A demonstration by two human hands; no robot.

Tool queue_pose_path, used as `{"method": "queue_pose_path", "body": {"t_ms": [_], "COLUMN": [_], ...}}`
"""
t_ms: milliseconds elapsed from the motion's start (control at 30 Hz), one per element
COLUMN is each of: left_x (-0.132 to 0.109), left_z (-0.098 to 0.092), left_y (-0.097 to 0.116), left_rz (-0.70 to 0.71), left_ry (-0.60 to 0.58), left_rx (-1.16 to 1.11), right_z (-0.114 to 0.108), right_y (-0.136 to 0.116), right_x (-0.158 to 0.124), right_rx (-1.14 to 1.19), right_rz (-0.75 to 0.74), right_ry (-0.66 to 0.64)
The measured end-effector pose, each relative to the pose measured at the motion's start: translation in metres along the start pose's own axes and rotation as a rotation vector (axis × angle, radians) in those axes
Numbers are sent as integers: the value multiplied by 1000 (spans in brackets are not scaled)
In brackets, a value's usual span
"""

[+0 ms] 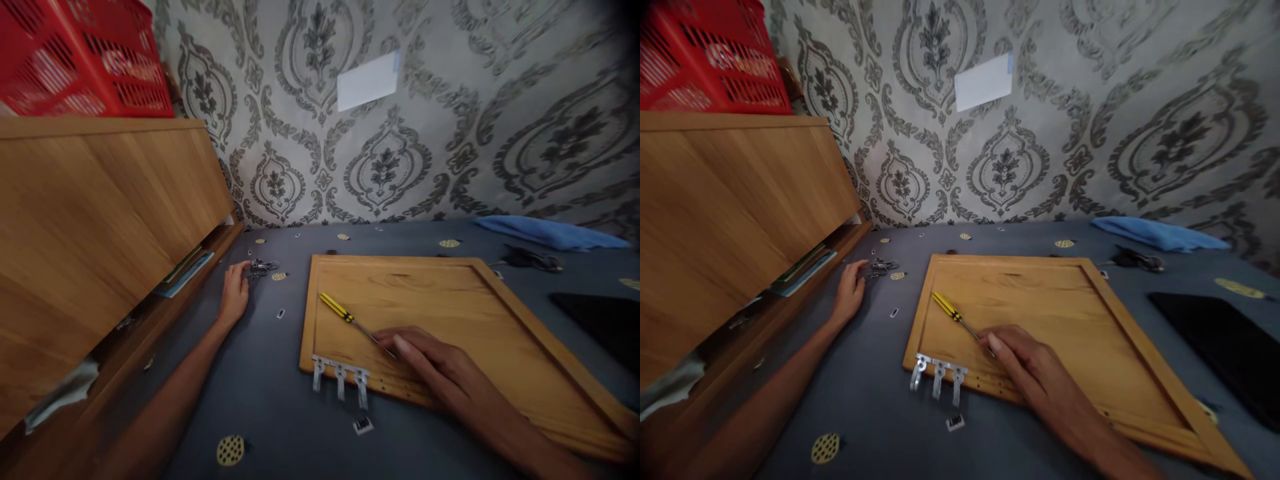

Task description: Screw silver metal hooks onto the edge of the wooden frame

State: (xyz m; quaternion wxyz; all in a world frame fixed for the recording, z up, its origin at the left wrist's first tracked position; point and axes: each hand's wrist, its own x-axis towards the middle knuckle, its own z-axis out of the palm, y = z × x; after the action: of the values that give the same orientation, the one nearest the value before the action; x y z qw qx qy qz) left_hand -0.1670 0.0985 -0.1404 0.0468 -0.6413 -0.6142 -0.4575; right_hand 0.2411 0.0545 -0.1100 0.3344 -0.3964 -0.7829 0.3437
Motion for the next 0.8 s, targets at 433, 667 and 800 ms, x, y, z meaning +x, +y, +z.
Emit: {"method": "queue_pose_path", "body": {"t_ms": [433, 667, 800], "left_x": [2, 4, 4], "left_z": [1, -5, -13], "left_y": [-11, 0, 35], "left_rz": [-35, -23, 36], "left_ry": [-58, -135, -217], "left_rx": [55, 186, 154], "right_z": [-2, 0, 0], "right_y": [-5, -5, -18], "right_x": [0, 2, -3], "right_rx": [15, 21, 46], "right_rz": [-14, -51, -118], "right_ry": [-2, 1, -17]}}
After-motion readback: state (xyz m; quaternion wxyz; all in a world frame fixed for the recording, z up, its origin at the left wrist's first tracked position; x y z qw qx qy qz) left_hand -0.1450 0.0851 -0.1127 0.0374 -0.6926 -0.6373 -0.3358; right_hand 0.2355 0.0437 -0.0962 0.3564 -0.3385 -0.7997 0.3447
